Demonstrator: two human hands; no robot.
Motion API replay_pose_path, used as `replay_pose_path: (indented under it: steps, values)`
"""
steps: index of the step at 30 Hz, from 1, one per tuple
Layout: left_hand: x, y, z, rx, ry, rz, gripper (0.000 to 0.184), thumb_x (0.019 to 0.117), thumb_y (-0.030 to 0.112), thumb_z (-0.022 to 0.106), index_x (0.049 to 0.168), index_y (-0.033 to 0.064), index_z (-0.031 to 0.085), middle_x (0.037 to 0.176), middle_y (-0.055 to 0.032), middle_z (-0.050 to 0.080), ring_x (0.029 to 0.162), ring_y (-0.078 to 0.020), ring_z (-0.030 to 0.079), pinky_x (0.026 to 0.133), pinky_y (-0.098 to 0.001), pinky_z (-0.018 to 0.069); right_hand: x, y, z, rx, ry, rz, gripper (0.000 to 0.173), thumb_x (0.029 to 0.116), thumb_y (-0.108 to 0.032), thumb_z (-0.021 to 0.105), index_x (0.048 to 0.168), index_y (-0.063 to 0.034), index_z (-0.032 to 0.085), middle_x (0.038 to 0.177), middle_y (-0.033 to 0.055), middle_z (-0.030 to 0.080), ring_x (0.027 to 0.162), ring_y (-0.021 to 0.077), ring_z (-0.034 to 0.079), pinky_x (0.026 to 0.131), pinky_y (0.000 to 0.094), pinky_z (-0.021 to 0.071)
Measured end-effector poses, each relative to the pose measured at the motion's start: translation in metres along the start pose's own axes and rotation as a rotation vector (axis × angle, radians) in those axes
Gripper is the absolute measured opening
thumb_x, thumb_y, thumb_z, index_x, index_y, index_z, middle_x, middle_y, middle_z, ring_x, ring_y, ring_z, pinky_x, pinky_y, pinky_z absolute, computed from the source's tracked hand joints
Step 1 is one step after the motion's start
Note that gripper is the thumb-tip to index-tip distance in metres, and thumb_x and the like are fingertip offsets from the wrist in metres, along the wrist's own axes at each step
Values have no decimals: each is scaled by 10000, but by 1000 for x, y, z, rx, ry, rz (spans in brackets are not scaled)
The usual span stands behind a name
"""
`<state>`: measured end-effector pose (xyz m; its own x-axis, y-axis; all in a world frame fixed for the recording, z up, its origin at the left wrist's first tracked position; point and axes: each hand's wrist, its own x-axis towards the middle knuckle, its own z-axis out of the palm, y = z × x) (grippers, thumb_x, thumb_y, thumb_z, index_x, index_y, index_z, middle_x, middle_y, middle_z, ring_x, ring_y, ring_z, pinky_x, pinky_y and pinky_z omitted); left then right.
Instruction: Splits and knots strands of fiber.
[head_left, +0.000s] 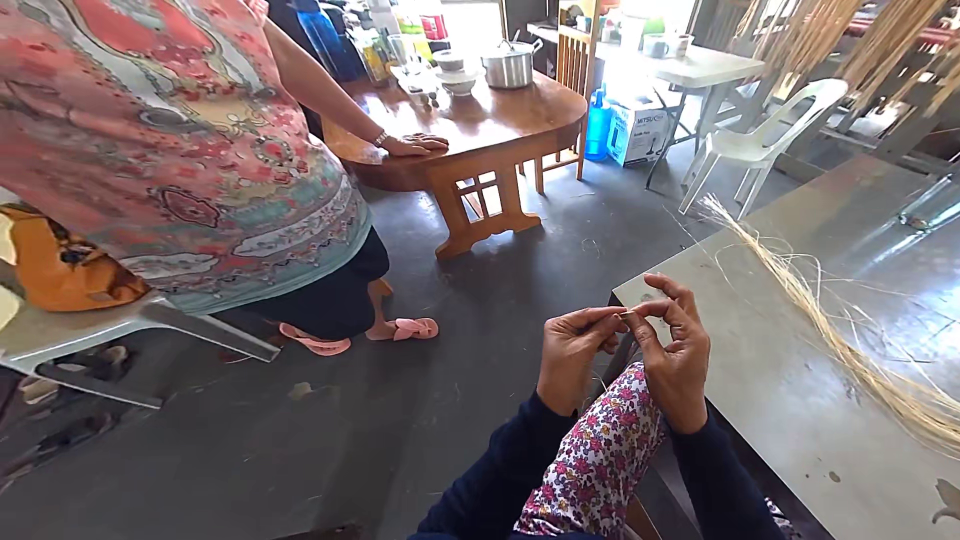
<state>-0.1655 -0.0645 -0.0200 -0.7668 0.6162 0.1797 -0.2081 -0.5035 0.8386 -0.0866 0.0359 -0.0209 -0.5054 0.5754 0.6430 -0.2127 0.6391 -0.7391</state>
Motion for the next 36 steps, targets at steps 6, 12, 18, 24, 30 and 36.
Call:
replay_pose_path:
  steps: [6,12,18,24,30,36]
  values:
    - [-1,13,0,-178,38,-283,223,1033,-21,506,995,-18,726,790,-17,700,658,-46,640,642,-192,554,0,3,0,-15,-49,-68,134,900,-119,628,874,-22,717,1314,194,633,1309,224,559,1073,323,473]
    - [1,12,-11,-286,24,-409,249,1046,-2,484,956,29,714,761,3,684,628,-41,626,625,-180,543,-4,4,9,-34,-44,-117,172,892,-165,597,823,-39,692,1299,205,645,1379,289,502,1139,353,405]
    - [-2,12,-19,-302,-22,-437,251,998,-54,522,889,35,730,788,-34,728,643,-52,658,636,-183,555,-8,4,9,15,-51,-103,137,884,-134,608,822,-37,683,1279,187,656,1392,223,492,1154,275,383]
    - [-5,9,-24,-159,-187,-324,236,946,-84,562,889,40,754,816,-22,756,692,-54,697,679,-214,585,-11,2,3,45,-65,-87,106,880,-113,618,824,-43,675,1264,163,663,1387,177,491,1146,250,390]
    - [-7,0,-27,30,-258,-60,180,907,-78,611,924,23,759,817,20,747,718,-28,685,680,-215,576,-13,-1,-1,20,-63,-57,123,873,-102,594,806,-26,664,1221,170,690,1362,201,524,1142,280,399]
    - [-10,-1,-25,62,-245,-85,191,924,-77,587,936,19,752,829,40,729,734,-12,663,697,-203,561,-11,-5,-8,-71,-77,-61,138,860,-100,572,806,-13,665,1186,190,704,1341,279,539,1139,353,396]
